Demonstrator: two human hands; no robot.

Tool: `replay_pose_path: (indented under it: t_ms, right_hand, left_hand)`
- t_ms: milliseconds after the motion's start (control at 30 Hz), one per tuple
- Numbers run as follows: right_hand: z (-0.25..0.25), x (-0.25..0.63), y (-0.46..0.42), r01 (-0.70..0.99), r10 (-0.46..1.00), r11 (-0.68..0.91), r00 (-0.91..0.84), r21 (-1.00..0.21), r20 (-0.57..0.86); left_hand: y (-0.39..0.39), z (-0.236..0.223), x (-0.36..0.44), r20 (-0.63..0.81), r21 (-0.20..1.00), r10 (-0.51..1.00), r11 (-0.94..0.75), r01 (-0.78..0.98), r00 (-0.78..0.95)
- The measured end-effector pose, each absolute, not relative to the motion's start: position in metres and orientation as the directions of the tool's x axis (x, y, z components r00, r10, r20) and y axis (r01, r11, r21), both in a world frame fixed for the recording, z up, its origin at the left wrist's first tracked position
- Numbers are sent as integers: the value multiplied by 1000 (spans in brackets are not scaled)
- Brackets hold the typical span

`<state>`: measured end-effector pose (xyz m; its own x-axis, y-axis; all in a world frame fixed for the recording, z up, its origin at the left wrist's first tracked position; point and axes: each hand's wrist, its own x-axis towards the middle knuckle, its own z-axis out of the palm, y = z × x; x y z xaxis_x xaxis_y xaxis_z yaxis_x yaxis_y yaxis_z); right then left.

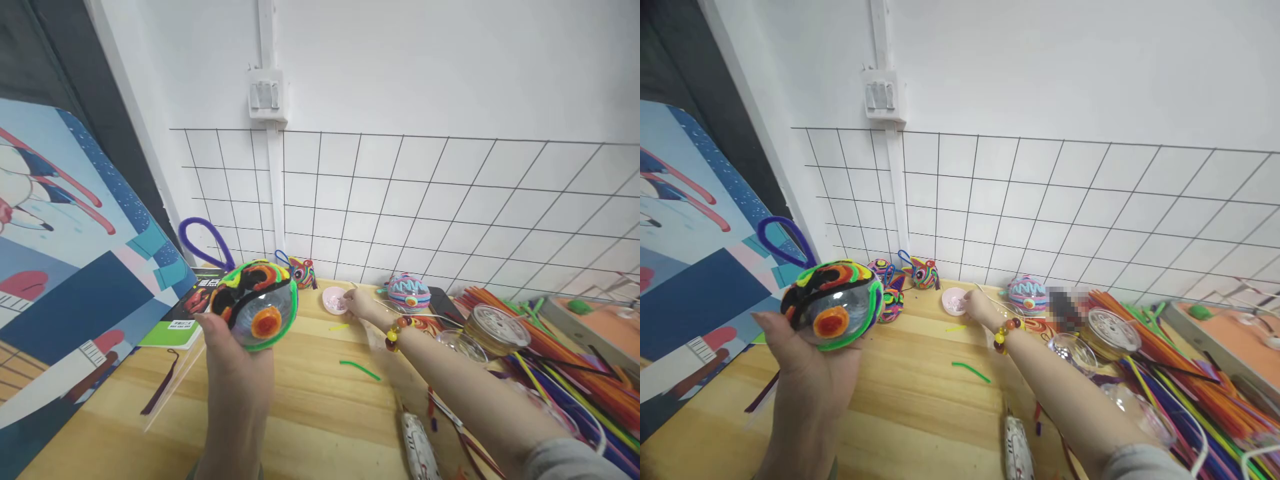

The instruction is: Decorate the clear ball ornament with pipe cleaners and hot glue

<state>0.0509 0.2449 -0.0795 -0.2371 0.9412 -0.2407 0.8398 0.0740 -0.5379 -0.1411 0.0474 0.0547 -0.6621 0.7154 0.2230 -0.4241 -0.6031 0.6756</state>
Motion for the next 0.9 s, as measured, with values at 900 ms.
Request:
replay_pose_path:
  t_ms: [900]
  right_hand:
    - [-39, 69, 91, 564, 649, 631, -760, -532, -37]
  left_hand:
    - [35, 58, -132, 256, 653, 807, -551, -520, -533]
